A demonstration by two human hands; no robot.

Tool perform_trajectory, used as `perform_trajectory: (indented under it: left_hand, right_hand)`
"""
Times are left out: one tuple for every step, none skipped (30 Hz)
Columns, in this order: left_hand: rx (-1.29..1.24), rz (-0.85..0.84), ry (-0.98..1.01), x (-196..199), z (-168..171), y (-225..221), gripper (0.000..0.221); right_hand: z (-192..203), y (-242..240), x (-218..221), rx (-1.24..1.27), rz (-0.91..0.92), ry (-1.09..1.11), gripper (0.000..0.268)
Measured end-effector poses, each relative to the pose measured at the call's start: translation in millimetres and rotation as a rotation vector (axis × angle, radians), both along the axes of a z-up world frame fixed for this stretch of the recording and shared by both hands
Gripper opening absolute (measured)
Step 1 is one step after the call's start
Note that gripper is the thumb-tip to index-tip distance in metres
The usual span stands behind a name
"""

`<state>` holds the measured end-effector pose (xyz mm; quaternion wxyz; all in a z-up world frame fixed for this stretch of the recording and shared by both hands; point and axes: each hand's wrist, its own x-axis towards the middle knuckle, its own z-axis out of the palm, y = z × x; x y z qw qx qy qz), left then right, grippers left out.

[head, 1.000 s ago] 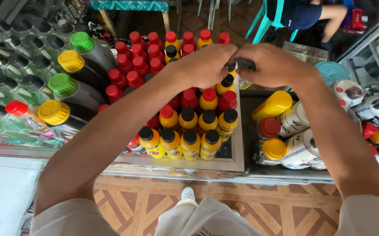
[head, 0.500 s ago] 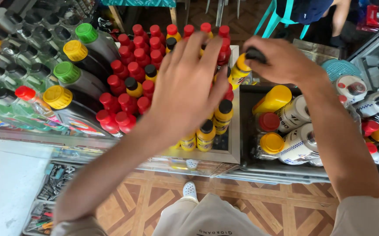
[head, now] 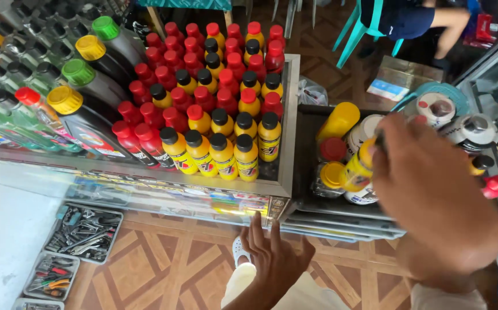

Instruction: Organizing and cleaning lubricant bottles and spray cans on a shelf and in a tray.

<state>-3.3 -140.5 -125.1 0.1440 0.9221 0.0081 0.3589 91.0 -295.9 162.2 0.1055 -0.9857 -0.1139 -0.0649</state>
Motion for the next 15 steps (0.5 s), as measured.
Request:
perform_trajectory:
  left_hand:
    - [-0.033,-0.028,-0.132,0.2,-7.0,-4.2,0.061]
    - [-0.065,-0.059,-0.259,-1.5,-14.7,-8.1,0.049]
    - [-0.063,-0.057,-0.26,0.1,-14.2,-7.7,0.049]
    - [-0.086,-0.198,-0.378,1.3,-13.6,-7.8,0.041]
    - [-0.108,-0.339,-0.496,2.9,-12.7,-7.2,0.034]
    - [-0.128,-0.483,-0.618,7.4,-11.4,-5.6,0.028]
    - [-0.145,-0.628,-0.738,12.1,-9.9,-3.6,0.025]
    - [-0.166,-0.774,-0.853,14.2,-8.7,-2.5,0.025]
    - [-0.167,-0.772,-0.854,8.5,17.8,0.4,0.025]
    - [-0.454,-0.788,-0.444,1.9,43.7,4.4,0.047]
    - [-0.715,-0.78,-0.018,-4.9,69.5,9.0,0.079]
    - [-0.711,-0.784,-0.02,-1.2,82.9,15.8,0.079]
    - [-0.762,-0.927,0.237,2.3,96.1,23.0,0.077]
    - [-0.808,-1.062,0.509,1.8,107.8,30.3,0.075]
    - [-0.809,-1.063,0.515,0.3,98.7,29.5,0.075]
  right_hand:
    - [-8.9,-4.6,-7.6,-0.045,0.065,0.006,0.039]
    - [-19.1,-9.5,-16.3,-0.089,0.127,0.015,0.051]
    - [-21.5,-17.1,-18.4,-0.087,0.129,0.014,0.051]
    - [-23.4,-24.3,-20.2,-0.061,0.156,0.114,0.045]
    - [-25.1,-30.9,-21.7,-0.033,0.185,0.214,0.04]
    - [-26.1,-36.9,-21.7,-0.005,0.213,0.308,0.035]
    - [-27.0,-42.5,-21.4,0.024,0.242,0.401,0.03]
    - [-28.0,-48.4,-22.6,0.052,0.27,0.501,0.026]
    - [-29.1,-51.4,-23.8,0.049,0.272,0.501,0.026]
    - [-31.1,-53.7,-25.9,0.164,0.373,0.476,0.027]
    - [-33.0,-55.6,-28.1,0.281,0.472,0.448,0.028]
    - [-38.9,-54.2,-27.0,0.283,0.471,0.442,0.028]
    - [-45.0,-52.3,-25.8,0.336,0.485,0.437,0.028]
    - [-52.8,-50.2,-27.6,0.391,0.495,0.44,0.029]
    - [-61.6,-42.4,-31.9,0.394,0.49,0.444,0.029]
